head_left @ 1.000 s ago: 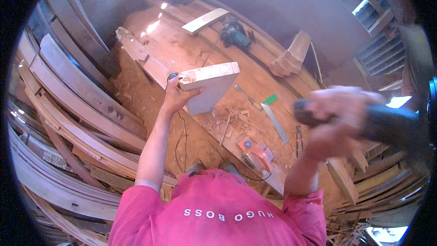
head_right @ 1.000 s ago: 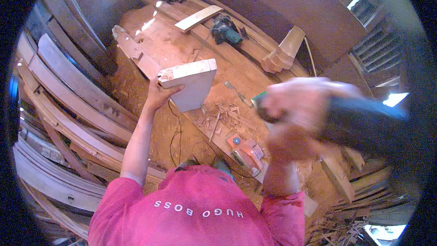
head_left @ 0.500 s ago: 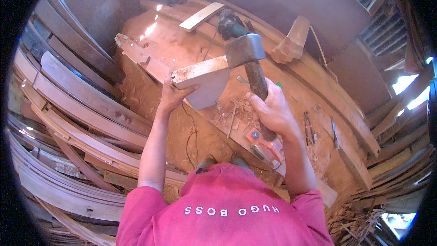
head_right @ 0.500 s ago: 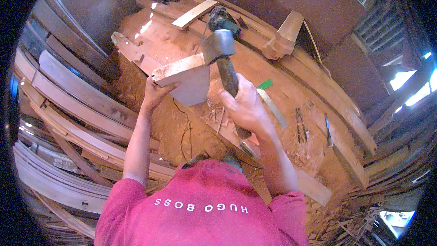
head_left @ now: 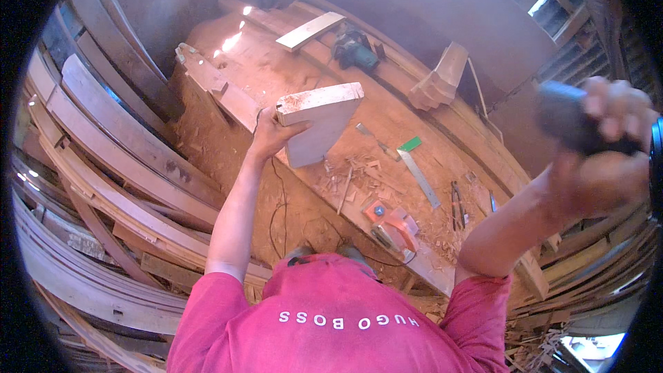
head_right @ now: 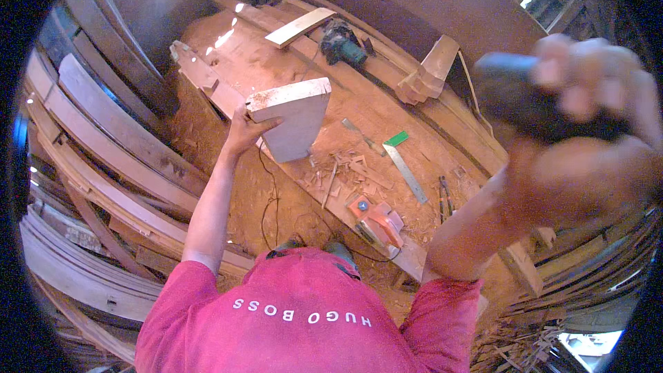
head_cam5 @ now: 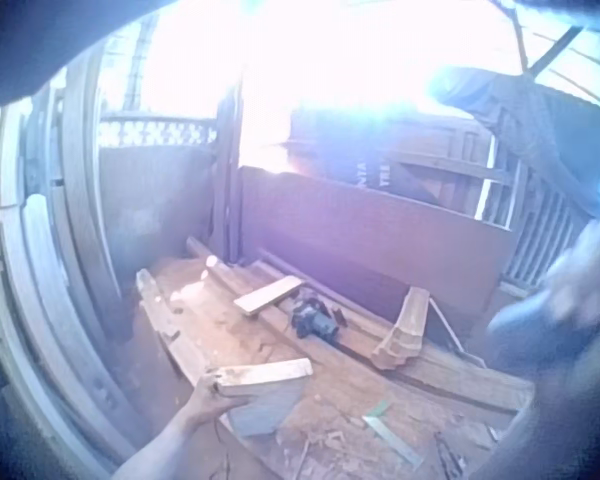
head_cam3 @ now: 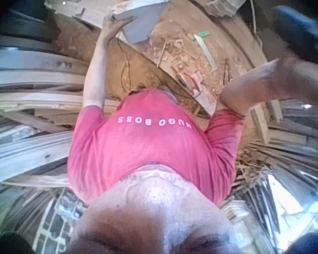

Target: The person measures a small wooden block, then repeatedly strikes it with a hammer to break and shape it. They use pliers to pull off splinters and a power sander to smooth the edges. The person continues to hammer and sand the block, creating wood dust and debris.

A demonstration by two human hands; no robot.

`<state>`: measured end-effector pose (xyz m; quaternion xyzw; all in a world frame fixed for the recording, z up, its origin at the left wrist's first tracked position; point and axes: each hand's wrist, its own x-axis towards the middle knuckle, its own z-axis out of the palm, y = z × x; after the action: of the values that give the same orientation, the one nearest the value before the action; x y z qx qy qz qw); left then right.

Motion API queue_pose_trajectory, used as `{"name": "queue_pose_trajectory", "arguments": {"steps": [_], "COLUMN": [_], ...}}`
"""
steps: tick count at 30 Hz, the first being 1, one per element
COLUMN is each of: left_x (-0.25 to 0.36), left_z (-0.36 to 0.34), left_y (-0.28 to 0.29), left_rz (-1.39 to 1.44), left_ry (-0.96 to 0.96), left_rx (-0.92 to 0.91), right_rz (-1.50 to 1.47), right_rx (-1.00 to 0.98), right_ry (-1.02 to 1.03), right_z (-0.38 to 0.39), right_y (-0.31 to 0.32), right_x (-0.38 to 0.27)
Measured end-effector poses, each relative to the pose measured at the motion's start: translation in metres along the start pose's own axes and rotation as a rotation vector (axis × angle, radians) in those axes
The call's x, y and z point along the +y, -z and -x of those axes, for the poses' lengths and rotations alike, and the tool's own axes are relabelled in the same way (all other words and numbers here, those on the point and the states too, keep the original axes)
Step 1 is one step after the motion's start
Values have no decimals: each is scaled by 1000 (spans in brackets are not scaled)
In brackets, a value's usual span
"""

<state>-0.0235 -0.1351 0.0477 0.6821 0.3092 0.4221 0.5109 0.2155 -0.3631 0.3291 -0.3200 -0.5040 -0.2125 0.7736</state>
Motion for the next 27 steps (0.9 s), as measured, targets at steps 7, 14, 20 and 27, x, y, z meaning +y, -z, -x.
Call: {"name": "queue_pose_trajectory", "arguments": {"steps": [7,14,20,27], "left_x": [-9,26,110,88], "left_z": [-11,-5,-27,-51], "left_y": [-8,4,-13,-21], "left_rz": [-288,-166,-1202,-1313], "left_ry": [-105,-55,-369,-280], "left_rx": [-44,5,-43,-256], "right_rz": [635,364,150,297], "right_rx": [-796,-806,-799,-731], "right_ry": [-749,-943,-947,-916], "right_z": [227,212,219,223], "right_y": [32,10,19,10], "right_x": [85,72,93,84]}}
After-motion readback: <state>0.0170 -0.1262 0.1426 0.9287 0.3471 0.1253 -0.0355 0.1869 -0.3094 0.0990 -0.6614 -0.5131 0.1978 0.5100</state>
